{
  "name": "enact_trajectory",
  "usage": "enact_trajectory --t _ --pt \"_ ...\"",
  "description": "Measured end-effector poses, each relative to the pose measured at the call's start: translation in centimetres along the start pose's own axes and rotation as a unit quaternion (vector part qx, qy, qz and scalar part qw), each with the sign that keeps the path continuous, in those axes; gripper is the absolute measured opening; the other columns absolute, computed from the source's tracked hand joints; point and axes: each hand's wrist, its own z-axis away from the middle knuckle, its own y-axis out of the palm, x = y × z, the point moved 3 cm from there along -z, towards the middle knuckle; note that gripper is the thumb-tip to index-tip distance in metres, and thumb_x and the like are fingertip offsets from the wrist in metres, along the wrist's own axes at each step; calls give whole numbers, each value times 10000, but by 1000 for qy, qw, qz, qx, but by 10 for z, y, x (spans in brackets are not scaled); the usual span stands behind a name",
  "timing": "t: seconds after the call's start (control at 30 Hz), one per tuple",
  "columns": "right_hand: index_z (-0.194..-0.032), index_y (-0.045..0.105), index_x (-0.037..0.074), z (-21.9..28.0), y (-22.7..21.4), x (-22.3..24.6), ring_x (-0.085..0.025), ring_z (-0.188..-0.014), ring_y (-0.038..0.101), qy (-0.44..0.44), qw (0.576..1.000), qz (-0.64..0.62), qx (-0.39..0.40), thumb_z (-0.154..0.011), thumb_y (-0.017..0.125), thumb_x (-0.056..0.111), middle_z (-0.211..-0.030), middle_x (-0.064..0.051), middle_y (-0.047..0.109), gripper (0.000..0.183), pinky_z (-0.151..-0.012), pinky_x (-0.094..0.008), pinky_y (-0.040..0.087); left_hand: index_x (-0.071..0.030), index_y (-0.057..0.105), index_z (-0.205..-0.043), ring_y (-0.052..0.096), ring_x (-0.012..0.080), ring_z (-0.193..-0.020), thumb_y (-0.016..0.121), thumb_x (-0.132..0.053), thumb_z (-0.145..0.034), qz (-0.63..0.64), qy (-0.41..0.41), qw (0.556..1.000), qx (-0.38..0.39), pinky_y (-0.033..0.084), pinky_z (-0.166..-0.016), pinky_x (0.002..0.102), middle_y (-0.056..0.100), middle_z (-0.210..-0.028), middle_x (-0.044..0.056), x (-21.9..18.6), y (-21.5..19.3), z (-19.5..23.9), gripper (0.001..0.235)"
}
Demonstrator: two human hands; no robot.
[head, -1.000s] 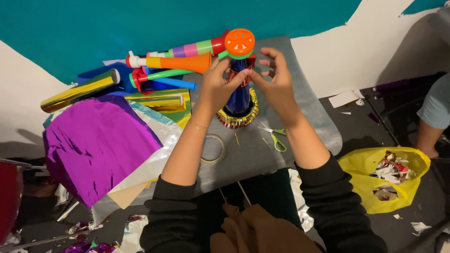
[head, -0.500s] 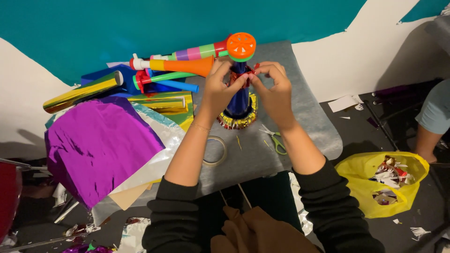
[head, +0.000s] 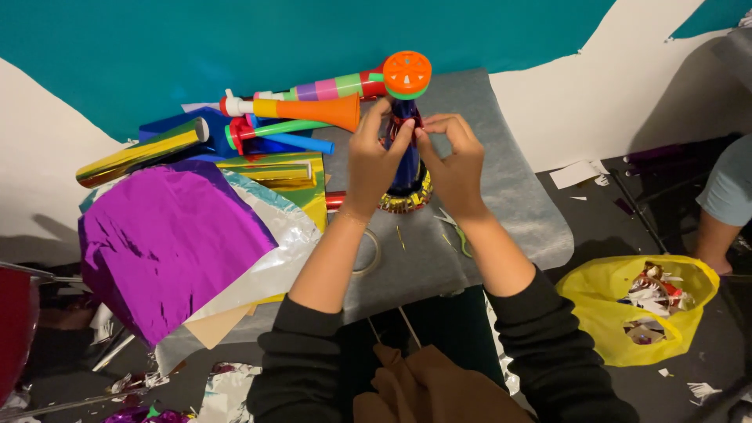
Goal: The person is finalizing the decoration of a party horn by cutting a strip of red foil paper and taping it around the base.
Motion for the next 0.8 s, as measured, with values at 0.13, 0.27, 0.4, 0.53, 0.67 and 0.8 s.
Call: enact_trajectory --t 0.13,0.27,0.4,0.53,0.67,0.8 --pt "-921 681 43 1 -2 4 -336 -943 712 8 1000 6 -8 -970 758 63 -949 -116 718 93 -831 -406 546 -64 672 -1235 728 301 -990 824 -205 -901 2 -9 1000 -13 590 -860 369 726 -1043 128 -8 -2 1 394" --pt "-940 662 2 5 -5 1 -335 -947 713 34 999 -21 -32 -987 732 42 -963 -144 694 93 -817 -365 573 -88 629 -1295 731 263 -1025 822 -220 -891 -23 -30 999 -24 587 -893 366 735 -1082 114 -11 0 3 467" --pt "-956 659 -49 5 -2 10 -360 -993 714 37 997 -50 -34 -979 717 -14 -1021 -192 687 71 -823 -355 597 -133 621 -1293 744 238 -1007 806 -285 -896 -69 -23 997 -30 591 -890 335 760 -1055 87 -20 6 -2 464" --pt "-972 670 -52 4 -4 14 -367 -1007 712 46 997 -46 -31 -985 709 -16 -1049 -196 691 55 -833 -362 605 -141 600 -1298 751 231 -1009 835 -255 -875 -23 -69 997 -6 598 -878 324 774 -1063 101 -15 4 0 497" --pt "-1054 699 -30 4 -4 16 -359 -1047 703 47 998 -50 -9 -1018 637 18 -1103 -187 696 86 -848 -361 604 -132 551 -1221 713 158 -1044 836 -216 -895 202 -184 962 12 560 -948 356 760 -1101 98 6 15 11 441" --pt "-1137 691 -14 9 -5 14 -381 -1094 679 7 1000 -11 -2 -1047 548 17 -1152 -184 676 172 -873 -380 594 -107 541 -962 627 77 -968 784 -136 -934 333 -192 922 38 502 -928 316 723 -1028 58 8 21 14 246"
